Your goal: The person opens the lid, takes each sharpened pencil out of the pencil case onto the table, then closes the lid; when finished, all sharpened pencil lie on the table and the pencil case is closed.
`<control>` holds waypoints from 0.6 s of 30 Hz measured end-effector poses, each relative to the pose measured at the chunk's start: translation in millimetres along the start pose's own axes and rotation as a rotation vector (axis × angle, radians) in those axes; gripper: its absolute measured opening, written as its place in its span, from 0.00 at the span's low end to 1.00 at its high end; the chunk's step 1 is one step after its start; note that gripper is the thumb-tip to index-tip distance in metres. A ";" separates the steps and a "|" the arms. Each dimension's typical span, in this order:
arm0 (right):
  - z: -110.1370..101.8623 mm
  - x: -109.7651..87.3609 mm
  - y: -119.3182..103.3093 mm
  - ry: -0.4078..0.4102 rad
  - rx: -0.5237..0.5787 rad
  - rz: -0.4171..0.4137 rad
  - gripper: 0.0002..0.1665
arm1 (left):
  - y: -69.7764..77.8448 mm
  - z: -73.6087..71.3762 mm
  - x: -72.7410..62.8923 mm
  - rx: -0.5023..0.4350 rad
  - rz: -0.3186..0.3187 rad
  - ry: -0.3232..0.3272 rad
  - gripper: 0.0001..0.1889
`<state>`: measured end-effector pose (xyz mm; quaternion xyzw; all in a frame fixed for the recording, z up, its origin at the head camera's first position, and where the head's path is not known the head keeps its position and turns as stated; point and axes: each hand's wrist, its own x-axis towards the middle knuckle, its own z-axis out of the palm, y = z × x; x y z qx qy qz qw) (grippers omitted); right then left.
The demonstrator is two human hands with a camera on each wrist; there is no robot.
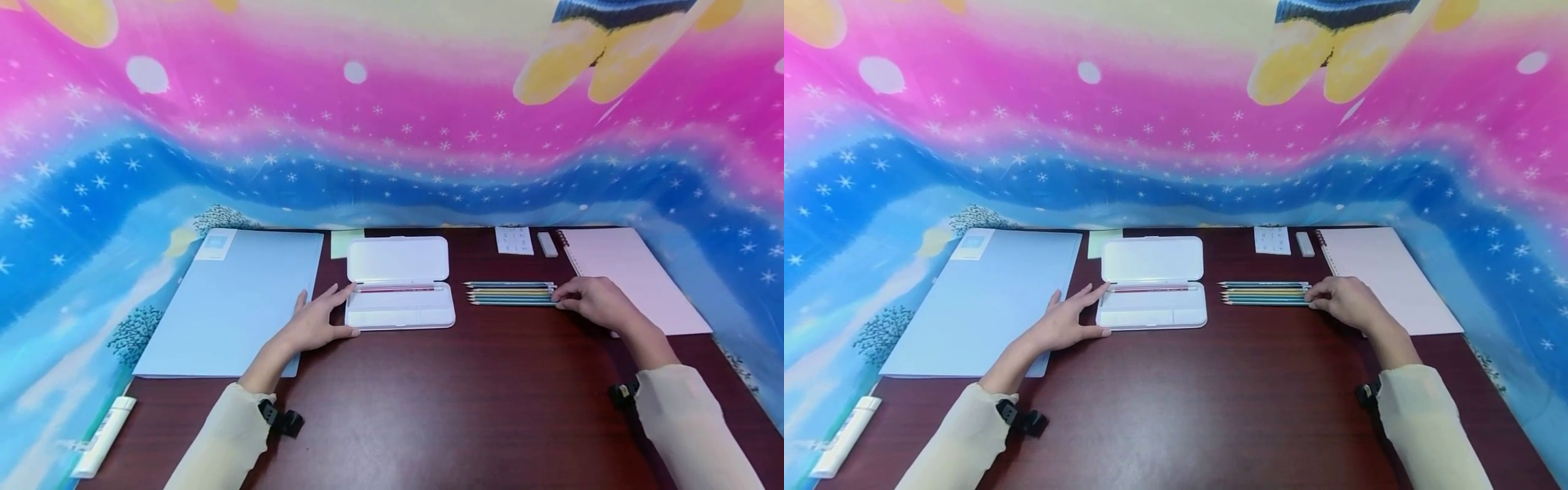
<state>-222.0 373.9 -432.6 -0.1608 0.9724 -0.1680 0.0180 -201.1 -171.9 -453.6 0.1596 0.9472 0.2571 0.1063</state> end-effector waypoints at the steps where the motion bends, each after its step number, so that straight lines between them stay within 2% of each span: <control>1: 0.2 0.2 0.2 -0.002 -0.005 0.000 0.05 | 0.1 -0.2 -0.1 0.001 0.002 0.001 0.50; 5: 1.0 2.0 -0.1 -0.015 -0.018 0.008 0.02 | 0.1 -1.2 -1.2 0.001 0.000 0.000 0.50; 13: -1.6 4.1 -2.7 -0.060 -0.034 0.069 0.03 | -1.7 -0.5 -1.6 0.002 0.001 0.001 0.50; 18: -13.4 5.0 -18.0 0.017 -0.023 0.050 0.06 | -1.5 -1.1 -2.1 -0.009 0.005 0.001 0.49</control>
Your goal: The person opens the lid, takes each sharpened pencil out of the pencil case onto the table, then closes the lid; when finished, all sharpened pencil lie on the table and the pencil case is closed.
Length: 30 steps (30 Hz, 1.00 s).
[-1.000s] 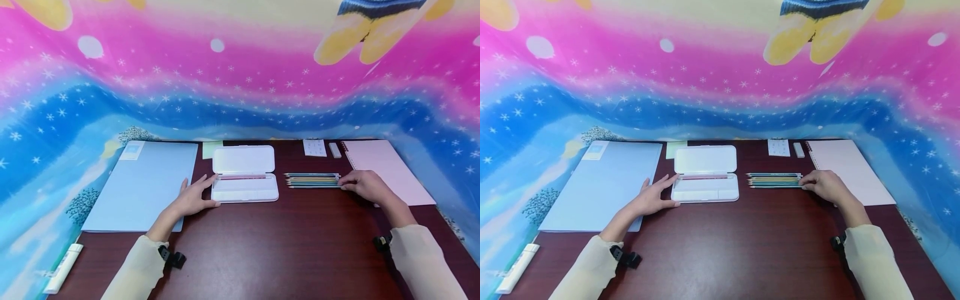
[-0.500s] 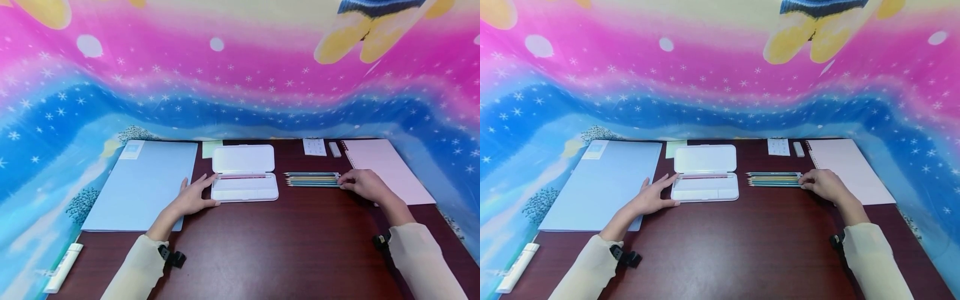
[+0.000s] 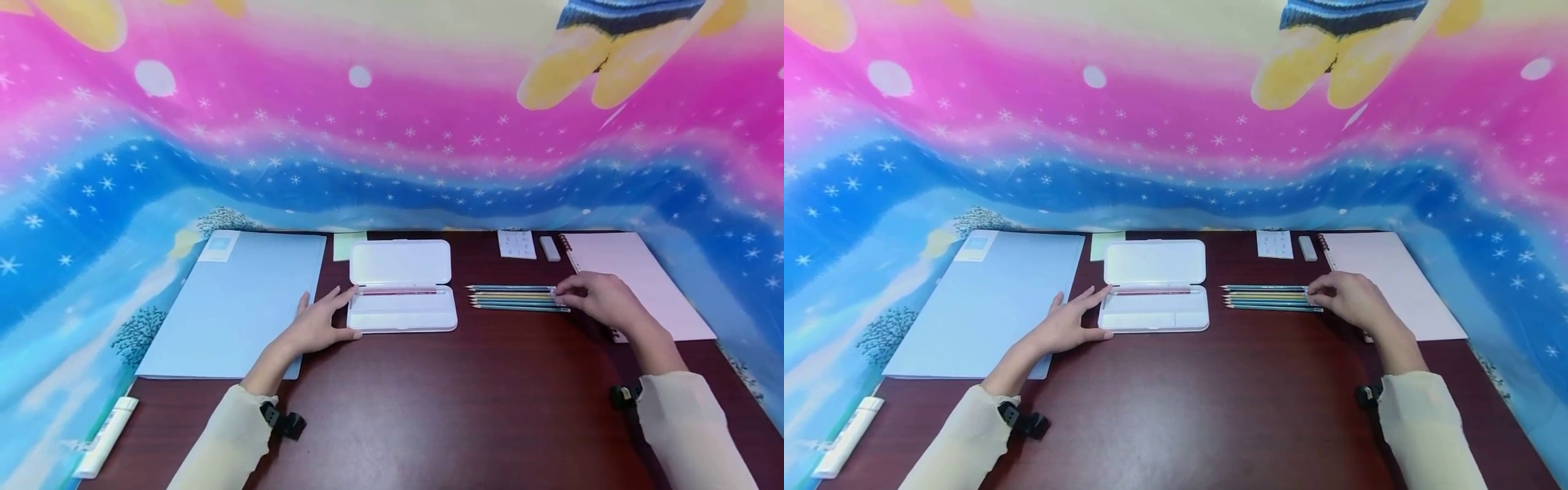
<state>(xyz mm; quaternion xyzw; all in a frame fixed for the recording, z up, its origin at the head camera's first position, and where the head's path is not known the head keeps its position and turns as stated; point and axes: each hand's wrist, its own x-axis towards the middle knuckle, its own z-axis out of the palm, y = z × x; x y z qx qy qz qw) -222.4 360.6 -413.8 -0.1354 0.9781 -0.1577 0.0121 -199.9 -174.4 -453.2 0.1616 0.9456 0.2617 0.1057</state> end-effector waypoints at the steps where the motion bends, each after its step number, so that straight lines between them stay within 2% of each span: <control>1: -1.9 1.7 -4.9 0.019 0.007 -0.021 0.07 | -0.2 0.1 -0.3 0.000 -0.003 0.000 0.49; 6: -4.3 19.6 -35.9 0.041 0.037 -0.120 0.10 | -0.1 0.2 -2.7 0.005 -0.011 0.000 0.50; 12: 2.4 44.4 -72.9 0.023 0.090 -0.163 0.12 | 1.2 1.2 -2.2 0.004 -0.005 -0.001 0.50; 21: 28.9 73.5 -118.6 -0.053 0.100 -0.283 0.12 | 4.1 -2.1 2.1 0.005 -0.001 0.003 0.50; 30: 53.2 85.7 -153.5 -0.151 0.046 -0.315 0.11 | 3.4 -1.6 1.2 0.006 -0.014 -0.006 0.50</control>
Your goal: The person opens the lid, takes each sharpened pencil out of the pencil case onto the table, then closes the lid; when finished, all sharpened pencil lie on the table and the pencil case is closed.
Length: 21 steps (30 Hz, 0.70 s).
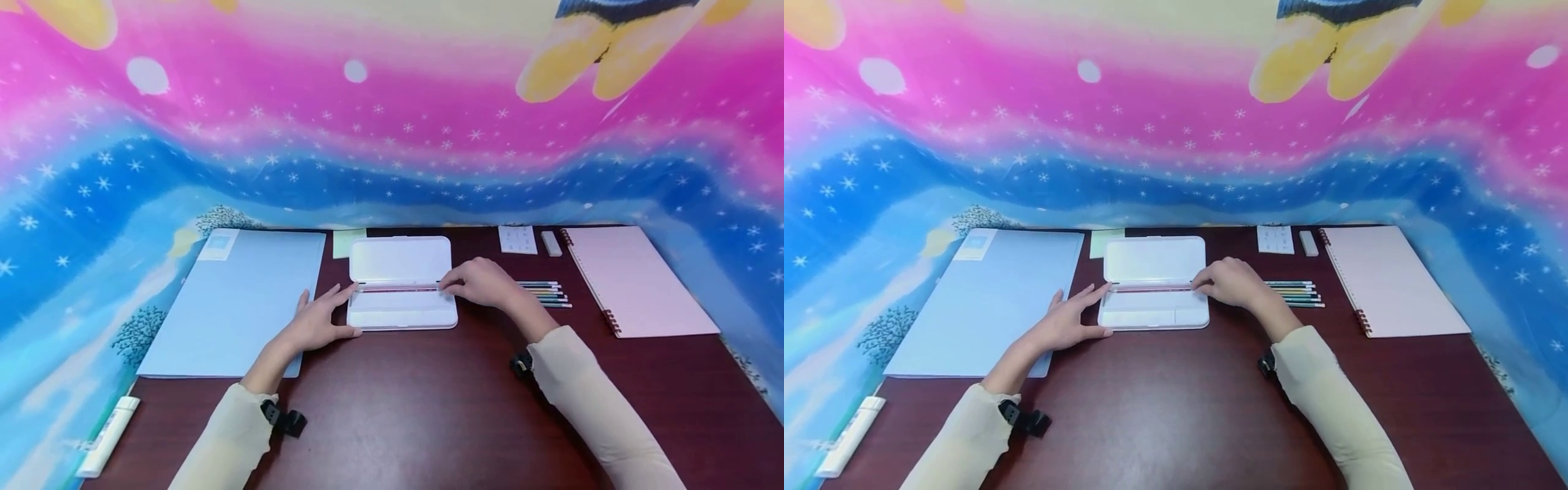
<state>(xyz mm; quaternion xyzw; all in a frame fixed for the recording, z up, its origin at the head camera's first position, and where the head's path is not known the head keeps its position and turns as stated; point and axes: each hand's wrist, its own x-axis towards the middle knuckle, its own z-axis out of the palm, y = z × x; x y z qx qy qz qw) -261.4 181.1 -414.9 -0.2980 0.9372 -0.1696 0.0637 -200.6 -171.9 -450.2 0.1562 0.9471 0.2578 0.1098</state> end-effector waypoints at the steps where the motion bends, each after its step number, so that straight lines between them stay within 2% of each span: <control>1: 1.6 2.3 -2.9 -0.004 -0.018 0.003 0.11 | -0.1 -0.2 -0.5 0.002 -0.002 0.002 0.50; 7: 7.6 11.3 -17.5 0.003 -0.169 0.053 0.14 | -0.7 0.1 -0.6 0.001 -0.003 0.007 0.50; 11: 11.9 14.8 -24.9 0.008 -0.244 0.033 0.12 | -0.7 -0.6 -0.9 0.007 -0.006 0.010 0.50; 16: 15.2 17.6 -26.8 -0.002 -0.266 -0.003 0.09 | -0.3 -0.8 -1.2 0.015 -0.010 0.008 0.50; 21: 9.2 13.0 -21.3 0.027 -0.229 -0.002 0.09 | -0.2 0.6 0.4 0.017 -0.013 0.004 0.50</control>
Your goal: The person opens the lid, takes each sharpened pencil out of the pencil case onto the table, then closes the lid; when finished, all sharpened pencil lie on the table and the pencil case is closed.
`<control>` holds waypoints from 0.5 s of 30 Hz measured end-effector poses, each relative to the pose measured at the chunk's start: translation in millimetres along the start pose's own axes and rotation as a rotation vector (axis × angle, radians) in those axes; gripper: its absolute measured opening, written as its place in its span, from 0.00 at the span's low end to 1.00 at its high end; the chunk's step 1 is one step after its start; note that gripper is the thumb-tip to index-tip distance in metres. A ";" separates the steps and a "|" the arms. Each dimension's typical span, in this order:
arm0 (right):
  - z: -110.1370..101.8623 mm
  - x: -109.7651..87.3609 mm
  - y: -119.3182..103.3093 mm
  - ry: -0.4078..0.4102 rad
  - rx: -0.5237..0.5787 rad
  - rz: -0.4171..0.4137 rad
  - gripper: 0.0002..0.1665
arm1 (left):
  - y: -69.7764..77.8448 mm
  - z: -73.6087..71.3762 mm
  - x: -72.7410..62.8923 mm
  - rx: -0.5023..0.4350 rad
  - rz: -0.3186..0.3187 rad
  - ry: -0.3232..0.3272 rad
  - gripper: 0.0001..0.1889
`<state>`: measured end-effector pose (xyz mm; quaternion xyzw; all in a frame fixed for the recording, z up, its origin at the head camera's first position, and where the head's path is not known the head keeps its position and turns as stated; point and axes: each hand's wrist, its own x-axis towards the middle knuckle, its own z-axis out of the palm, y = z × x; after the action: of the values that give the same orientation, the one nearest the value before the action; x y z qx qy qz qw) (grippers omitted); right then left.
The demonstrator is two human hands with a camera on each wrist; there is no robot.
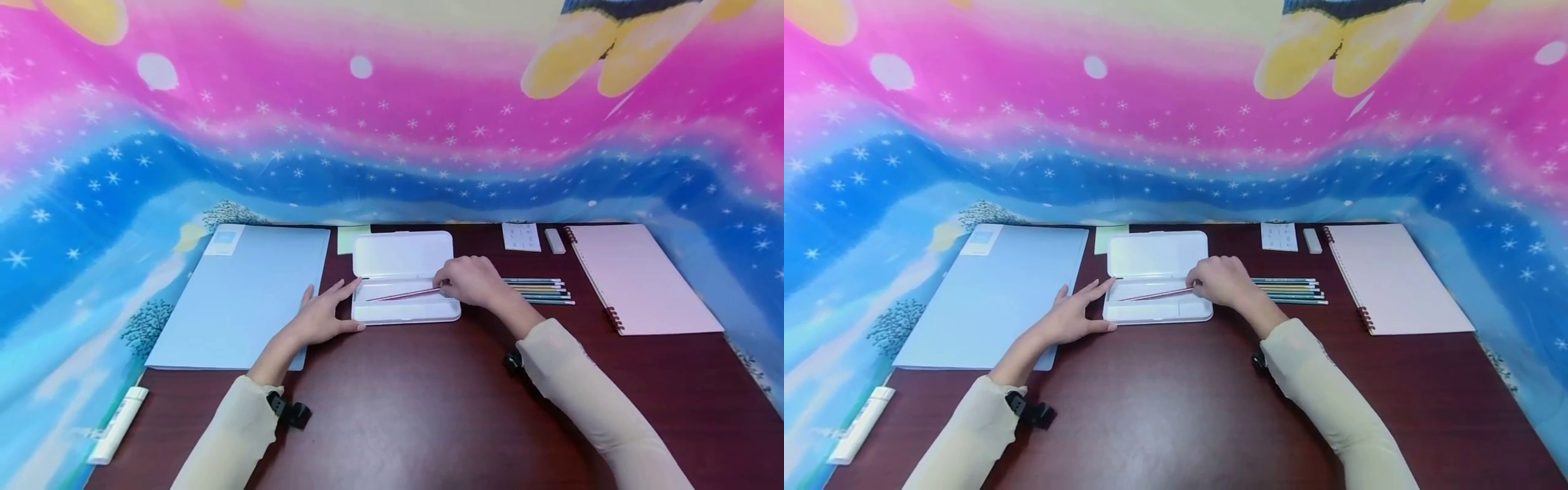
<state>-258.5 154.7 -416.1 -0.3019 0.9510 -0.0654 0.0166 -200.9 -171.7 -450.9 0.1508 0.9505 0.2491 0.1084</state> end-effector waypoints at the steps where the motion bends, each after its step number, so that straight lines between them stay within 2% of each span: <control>1: -2.1 -2.1 2.8 0.017 0.008 0.008 0.09 | 0.3 0.2 0.8 0.001 0.001 0.001 0.50; 7: -17.5 -20.9 27.3 0.118 0.026 0.037 0.09 | 0.8 0.1 1.6 0.006 -0.005 0.005 0.50; 15: -31.4 -64.0 71.8 0.188 0.079 0.082 0.09 | 0.1 0.5 -0.6 -0.006 0.000 -0.001 0.50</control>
<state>-249.5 253.3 -395.2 -0.2542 0.9566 -0.1300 -0.0579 -200.2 -171.5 -451.2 0.1508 0.9497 0.2519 0.1094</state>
